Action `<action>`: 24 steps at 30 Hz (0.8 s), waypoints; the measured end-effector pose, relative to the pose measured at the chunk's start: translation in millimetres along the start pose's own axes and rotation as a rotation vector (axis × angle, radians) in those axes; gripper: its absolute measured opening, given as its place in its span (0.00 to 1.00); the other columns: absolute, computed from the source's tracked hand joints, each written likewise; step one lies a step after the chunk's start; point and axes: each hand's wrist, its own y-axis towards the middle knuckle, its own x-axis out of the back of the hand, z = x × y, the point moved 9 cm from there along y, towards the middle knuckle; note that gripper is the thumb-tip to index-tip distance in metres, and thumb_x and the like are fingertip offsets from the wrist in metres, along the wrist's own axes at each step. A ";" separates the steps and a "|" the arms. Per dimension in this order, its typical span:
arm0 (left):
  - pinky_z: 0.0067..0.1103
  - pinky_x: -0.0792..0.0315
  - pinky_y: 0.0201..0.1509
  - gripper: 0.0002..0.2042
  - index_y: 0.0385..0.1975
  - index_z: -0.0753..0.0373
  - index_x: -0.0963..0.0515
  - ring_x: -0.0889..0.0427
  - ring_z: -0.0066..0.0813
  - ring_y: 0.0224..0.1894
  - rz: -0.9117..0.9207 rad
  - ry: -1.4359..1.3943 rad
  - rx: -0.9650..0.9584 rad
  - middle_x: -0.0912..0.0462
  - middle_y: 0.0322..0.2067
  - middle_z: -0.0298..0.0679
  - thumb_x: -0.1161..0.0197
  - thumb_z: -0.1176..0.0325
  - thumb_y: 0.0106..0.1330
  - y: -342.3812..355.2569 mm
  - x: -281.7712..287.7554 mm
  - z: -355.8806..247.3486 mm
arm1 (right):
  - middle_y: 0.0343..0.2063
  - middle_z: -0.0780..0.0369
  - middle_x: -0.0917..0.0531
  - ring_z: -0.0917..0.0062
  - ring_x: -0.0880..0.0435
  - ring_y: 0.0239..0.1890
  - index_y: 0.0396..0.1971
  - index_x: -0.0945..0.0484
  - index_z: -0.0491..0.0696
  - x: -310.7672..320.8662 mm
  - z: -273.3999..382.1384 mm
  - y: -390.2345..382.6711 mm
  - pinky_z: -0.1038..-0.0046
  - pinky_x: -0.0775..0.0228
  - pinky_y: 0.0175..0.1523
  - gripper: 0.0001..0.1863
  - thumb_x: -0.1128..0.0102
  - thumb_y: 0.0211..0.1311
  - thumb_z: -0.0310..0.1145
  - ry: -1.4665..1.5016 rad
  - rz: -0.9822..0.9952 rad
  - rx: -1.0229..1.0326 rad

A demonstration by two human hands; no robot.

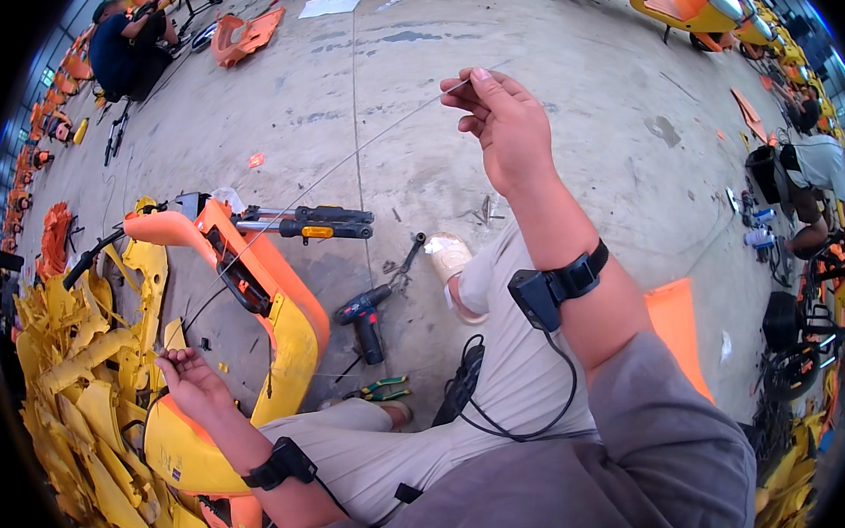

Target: The person repairs electrical wiring on a scooter frame by hand, stripping and connecting thin wires while sitting on the floor of a warehouse.

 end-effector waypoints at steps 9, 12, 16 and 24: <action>0.20 0.29 0.44 0.09 0.41 0.66 0.30 0.29 0.23 0.32 0.072 -0.068 -0.010 0.30 0.28 0.33 0.47 0.66 0.71 5.5 3.6 0.0 | 0.36 0.61 0.16 0.79 0.19 0.38 0.38 0.24 0.46 8.4 7.9 2.8 0.79 0.32 0.36 0.09 0.49 0.68 0.36 0.048 -0.023 0.044; 0.20 0.29 0.44 0.09 0.39 0.67 0.29 0.29 0.23 0.32 0.100 -0.085 0.005 0.29 0.28 0.34 0.47 0.66 0.72 6.7 2.4 0.0 | 0.36 0.60 0.16 0.80 0.19 0.37 0.39 0.24 0.45 9.3 12.8 0.0 0.79 0.32 0.36 0.09 0.50 0.68 0.35 0.076 -0.032 0.029; 0.20 0.29 0.44 0.09 0.39 0.67 0.29 0.29 0.24 0.32 0.072 -0.118 0.026 0.30 0.28 0.34 0.50 0.67 0.73 11.9 12.3 2.4 | 0.37 0.59 0.16 0.78 0.19 0.38 0.41 0.25 0.45 9.1 13.4 1.7 0.78 0.33 0.38 0.10 0.49 0.67 0.34 0.130 -0.025 0.030; 0.22 0.28 0.44 0.10 0.38 0.68 0.26 0.25 0.28 0.35 0.169 -0.080 0.093 0.23 0.33 0.40 0.46 0.66 0.70 53.3 55.0 13.5 | 0.33 0.65 0.16 0.83 0.20 0.36 0.34 0.21 0.47 27.7 24.7 5.3 0.79 0.33 0.34 0.09 0.45 0.65 0.37 0.063 -0.037 0.116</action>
